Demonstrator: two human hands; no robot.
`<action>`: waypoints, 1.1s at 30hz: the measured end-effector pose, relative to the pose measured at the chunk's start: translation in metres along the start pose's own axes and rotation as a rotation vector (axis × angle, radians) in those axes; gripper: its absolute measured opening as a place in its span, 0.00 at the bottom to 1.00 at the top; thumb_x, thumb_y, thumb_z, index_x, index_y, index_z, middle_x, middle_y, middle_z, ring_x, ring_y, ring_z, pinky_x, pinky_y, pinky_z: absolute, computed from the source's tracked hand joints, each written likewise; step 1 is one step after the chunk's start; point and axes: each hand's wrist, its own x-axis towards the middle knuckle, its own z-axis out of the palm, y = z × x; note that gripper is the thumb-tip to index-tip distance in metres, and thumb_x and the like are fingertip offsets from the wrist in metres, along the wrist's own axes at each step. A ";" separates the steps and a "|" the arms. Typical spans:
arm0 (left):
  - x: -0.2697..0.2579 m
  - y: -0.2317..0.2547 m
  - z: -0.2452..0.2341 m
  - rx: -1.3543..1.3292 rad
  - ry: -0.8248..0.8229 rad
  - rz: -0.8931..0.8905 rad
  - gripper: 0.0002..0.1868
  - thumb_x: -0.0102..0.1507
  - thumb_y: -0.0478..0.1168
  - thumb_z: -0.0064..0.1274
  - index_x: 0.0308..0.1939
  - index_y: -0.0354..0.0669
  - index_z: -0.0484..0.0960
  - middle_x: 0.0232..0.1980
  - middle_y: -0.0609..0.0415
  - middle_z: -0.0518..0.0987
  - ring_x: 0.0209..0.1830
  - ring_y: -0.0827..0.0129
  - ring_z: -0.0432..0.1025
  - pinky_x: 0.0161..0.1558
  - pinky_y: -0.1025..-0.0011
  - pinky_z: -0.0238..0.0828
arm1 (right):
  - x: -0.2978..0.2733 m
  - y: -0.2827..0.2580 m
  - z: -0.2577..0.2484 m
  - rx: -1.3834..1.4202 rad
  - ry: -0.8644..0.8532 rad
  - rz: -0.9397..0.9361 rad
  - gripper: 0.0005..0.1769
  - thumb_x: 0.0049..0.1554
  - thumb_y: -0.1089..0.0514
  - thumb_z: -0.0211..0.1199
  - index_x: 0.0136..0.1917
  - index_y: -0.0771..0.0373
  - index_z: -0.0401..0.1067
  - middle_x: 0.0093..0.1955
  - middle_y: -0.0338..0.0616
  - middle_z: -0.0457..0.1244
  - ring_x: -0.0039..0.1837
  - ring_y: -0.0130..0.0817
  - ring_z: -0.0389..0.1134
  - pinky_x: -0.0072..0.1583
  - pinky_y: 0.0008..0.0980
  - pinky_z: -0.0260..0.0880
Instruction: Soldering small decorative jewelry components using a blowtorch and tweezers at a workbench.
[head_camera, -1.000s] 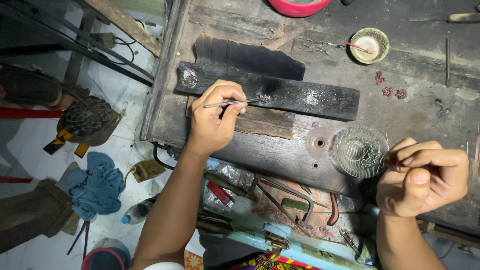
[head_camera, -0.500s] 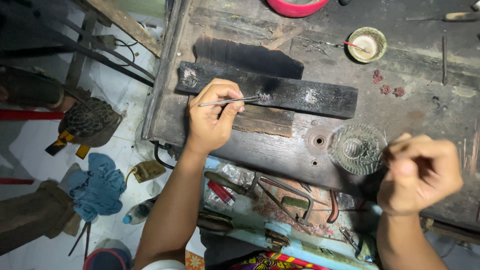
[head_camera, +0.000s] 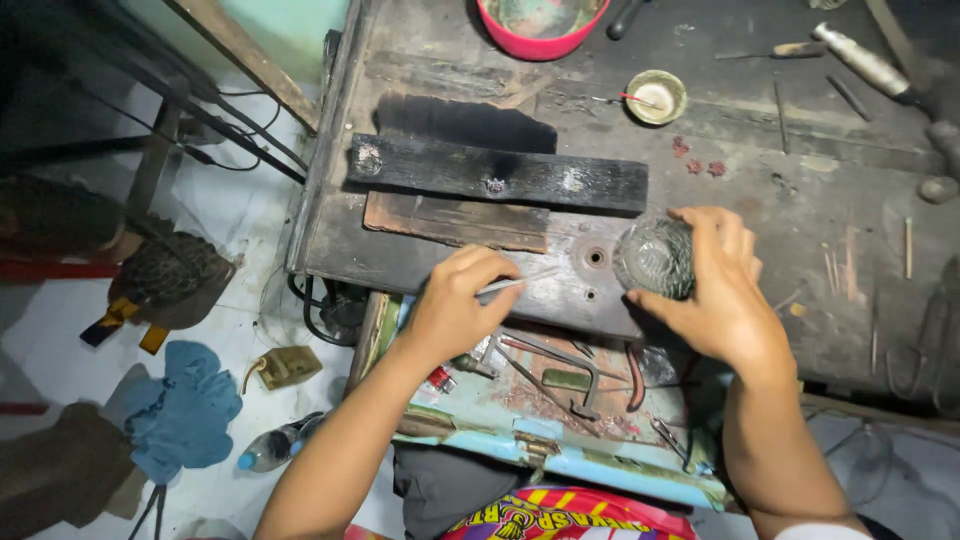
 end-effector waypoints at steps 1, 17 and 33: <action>-0.008 -0.003 0.002 0.101 0.039 0.000 0.03 0.65 0.34 0.58 0.38 0.37 0.80 0.38 0.49 0.80 0.40 0.57 0.73 0.45 0.62 0.69 | 0.001 0.004 0.000 0.048 -0.020 -0.005 0.55 0.40 0.45 0.79 0.74 0.58 0.55 0.70 0.54 0.48 0.72 0.55 0.49 0.71 0.55 0.50; -0.170 0.083 0.076 0.514 0.156 -0.024 0.22 0.66 0.62 0.55 0.47 0.50 0.84 0.49 0.53 0.79 0.50 0.57 0.72 0.49 0.56 0.60 | -0.009 0.002 -0.034 0.162 0.460 -0.246 0.44 0.51 0.54 0.80 0.72 0.71 0.62 0.68 0.63 0.53 0.73 0.58 0.55 0.73 0.51 0.56; -0.151 0.056 0.089 0.611 0.301 0.220 0.14 0.64 0.58 0.64 0.46 0.60 0.86 0.46 0.65 0.78 0.47 0.66 0.71 0.50 0.61 0.46 | -0.045 -0.075 -0.044 0.252 0.080 -0.533 0.24 0.53 0.54 0.73 0.59 0.65 0.73 0.53 0.46 0.70 0.52 0.35 0.71 0.58 0.33 0.68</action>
